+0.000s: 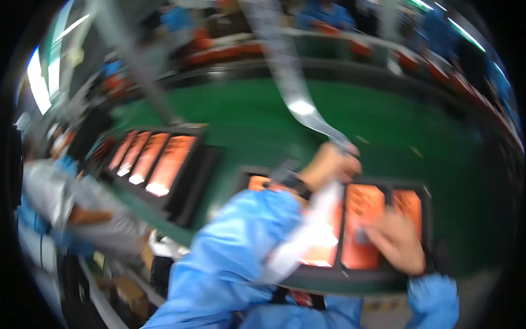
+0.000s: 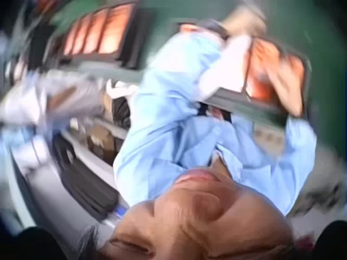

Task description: The recorder applies identification labels to the back of several mobile phones arranged in a tray on an assembly line.

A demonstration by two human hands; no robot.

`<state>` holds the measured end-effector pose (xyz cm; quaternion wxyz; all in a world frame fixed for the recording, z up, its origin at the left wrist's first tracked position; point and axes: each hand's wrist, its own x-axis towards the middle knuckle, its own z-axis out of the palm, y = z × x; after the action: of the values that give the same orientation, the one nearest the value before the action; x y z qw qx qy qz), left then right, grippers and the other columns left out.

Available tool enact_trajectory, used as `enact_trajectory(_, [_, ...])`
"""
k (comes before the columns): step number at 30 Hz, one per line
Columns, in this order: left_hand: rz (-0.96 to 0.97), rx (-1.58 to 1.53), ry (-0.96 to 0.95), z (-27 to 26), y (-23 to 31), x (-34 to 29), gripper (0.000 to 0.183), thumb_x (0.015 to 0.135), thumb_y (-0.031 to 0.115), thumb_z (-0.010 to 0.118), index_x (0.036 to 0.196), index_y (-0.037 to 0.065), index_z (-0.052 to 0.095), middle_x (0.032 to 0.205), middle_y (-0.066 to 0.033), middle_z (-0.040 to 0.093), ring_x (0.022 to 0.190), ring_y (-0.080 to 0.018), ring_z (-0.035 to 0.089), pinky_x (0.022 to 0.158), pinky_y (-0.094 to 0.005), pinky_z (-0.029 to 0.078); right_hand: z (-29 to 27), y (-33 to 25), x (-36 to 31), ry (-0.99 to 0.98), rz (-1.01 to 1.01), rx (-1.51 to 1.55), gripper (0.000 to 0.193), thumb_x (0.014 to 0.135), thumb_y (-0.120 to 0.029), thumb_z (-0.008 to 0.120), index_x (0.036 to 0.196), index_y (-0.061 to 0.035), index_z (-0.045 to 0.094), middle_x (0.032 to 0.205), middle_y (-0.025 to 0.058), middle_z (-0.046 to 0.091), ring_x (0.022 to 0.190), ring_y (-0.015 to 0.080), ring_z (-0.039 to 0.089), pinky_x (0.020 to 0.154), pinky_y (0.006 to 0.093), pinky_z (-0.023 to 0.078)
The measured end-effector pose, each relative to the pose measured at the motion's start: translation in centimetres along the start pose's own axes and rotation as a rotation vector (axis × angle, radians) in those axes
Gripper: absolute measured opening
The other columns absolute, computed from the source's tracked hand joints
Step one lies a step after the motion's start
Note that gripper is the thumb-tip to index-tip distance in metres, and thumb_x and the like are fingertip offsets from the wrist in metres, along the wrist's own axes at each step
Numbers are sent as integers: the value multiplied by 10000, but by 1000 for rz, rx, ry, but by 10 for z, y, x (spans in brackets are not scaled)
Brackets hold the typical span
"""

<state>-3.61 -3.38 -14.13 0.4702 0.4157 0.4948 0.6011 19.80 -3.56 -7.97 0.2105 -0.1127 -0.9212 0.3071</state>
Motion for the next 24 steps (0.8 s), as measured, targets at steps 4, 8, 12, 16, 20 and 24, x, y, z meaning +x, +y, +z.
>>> enact_trajectory(4, [-88, -215, -180, 10, 12, -4, 215, 784, -16, 465, 996, -37, 493, 815, -138, 629, 671, -165, 608, 613, -262, 501, -7, 8, 35, 376, -184, -94, 203, 780, -56, 609, 972, 5, 625, 955, 109, 591, 907, 283, 547, 797, 347, 432])
enact_trajectory(8, [-175, -135, -270, 26, 65, -63, 211, 835, 32, 471, 1028, -26, 533, 945, -84, 601, 820, -137, 585, 715, -254, 482, 13, 1, 45, 472, -148, -18, 287, 747, -99, 652, 1018, -11, 618, 1054, 119, 548, 970, 291, 513, 812, 355, 433])
enact_trajectory(12, [-162, 35, -281, 22, 74, -101, 186, 874, 66, 501, 1046, 15, 551, 909, -32, 593, 827, -111, 569, 727, -241, 473, 31, -3, 47, 449, -203, 170, 318, 699, -66, 684, 1010, -25, 633, 986, 103, 558, 892, 253, 514, 737, 342, 445])
enact_trajectory(16, [-212, -122, -261, 25, 71, -124, 259, 873, 104, 538, 1118, 22, 513, 1031, -52, 567, 971, -131, 548, 815, -303, 473, 35, -6, 41, 367, -185, 307, 232, 682, -47, 689, 913, -48, 674, 884, 60, 547, 822, 198, 491, 696, 311, 439])
enact_trajectory(20, [-271, -568, -52, 33, 71, -130, 378, 959, 280, 348, 1223, 20, 425, 1155, -107, 536, 1076, -218, 524, 950, -387, 395, 38, -4, 48, 386, -361, 168, 184, 670, -51, 673, 854, -59, 676, 817, 29, 549, 835, 201, 505, 676, 306, 443])
enact_trajectory(24, [-311, -666, 56, 39, 71, -132, 345, 964, 258, 339, 1193, 27, 452, 1097, -99, 569, 1031, -211, 549, 923, -371, 415, 40, -5, 42, 504, -527, -215, 189, 628, -115, 629, 803, -58, 670, 832, 26, 584, 839, 206, 563, 659, 327, 448])
